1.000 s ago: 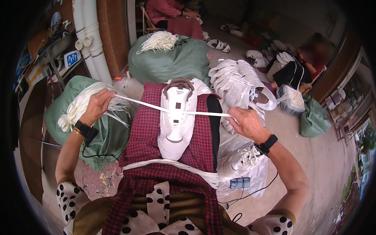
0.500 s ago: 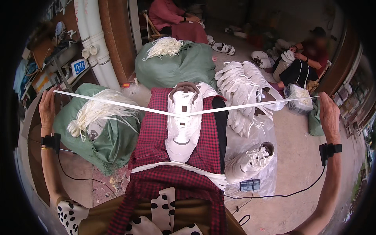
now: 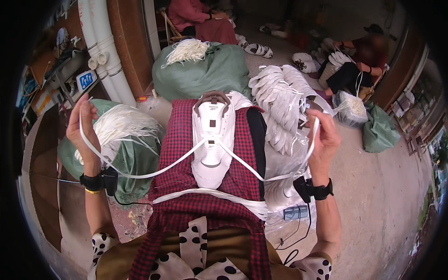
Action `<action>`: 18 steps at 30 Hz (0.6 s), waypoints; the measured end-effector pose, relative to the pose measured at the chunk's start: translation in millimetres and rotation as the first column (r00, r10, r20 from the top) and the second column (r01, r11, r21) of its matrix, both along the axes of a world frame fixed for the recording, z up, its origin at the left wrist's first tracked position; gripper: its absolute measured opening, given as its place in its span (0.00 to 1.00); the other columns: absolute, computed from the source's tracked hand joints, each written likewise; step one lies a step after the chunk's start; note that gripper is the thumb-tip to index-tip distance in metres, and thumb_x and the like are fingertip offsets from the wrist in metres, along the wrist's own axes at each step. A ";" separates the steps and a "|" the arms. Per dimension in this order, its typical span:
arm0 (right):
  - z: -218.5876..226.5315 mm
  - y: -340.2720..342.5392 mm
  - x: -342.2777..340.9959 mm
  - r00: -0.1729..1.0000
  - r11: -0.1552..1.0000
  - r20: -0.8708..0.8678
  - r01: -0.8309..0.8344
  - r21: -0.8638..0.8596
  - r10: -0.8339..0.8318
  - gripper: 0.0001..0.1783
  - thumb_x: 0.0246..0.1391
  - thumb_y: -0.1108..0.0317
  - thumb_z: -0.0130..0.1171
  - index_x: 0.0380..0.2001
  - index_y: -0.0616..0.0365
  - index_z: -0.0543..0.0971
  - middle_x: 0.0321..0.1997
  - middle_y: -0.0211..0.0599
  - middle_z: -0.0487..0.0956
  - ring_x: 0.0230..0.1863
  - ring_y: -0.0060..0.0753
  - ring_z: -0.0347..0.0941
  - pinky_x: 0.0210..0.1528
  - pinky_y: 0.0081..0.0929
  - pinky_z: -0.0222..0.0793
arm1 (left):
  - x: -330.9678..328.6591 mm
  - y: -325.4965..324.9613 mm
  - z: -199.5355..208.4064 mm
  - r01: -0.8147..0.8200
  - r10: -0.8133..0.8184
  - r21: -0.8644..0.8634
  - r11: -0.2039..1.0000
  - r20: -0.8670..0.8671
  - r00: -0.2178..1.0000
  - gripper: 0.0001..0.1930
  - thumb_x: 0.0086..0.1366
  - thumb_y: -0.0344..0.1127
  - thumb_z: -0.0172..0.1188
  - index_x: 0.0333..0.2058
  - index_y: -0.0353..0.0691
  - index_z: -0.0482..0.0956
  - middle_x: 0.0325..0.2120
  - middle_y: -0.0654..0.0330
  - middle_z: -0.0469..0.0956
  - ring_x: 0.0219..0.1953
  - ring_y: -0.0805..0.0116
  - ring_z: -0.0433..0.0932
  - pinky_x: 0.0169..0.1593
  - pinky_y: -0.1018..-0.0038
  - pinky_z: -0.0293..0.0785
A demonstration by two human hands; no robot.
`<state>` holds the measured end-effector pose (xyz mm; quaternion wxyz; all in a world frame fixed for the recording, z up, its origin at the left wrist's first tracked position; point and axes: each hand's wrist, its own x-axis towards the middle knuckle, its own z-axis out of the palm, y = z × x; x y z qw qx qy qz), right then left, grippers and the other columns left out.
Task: Lacing white sneakers by hand at a manufacturing station.
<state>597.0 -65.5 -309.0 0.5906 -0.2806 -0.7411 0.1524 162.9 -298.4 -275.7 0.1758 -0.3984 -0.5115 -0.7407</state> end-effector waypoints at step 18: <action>-46.3 -4.5 -128.8 0.896 0.911 0.239 -0.309 -0.273 0.375 0.05 0.42 0.78 0.66 0.24 0.60 0.80 0.23 0.30 0.79 0.23 0.18 0.72 0.25 0.19 0.65 | 90.6 115.3 -120.6 0.675 -0.580 -0.293 0.677 0.352 0.735 0.08 0.65 0.29 0.67 0.42 0.35 0.86 0.30 0.66 0.80 0.30 0.81 0.75 0.33 0.82 0.73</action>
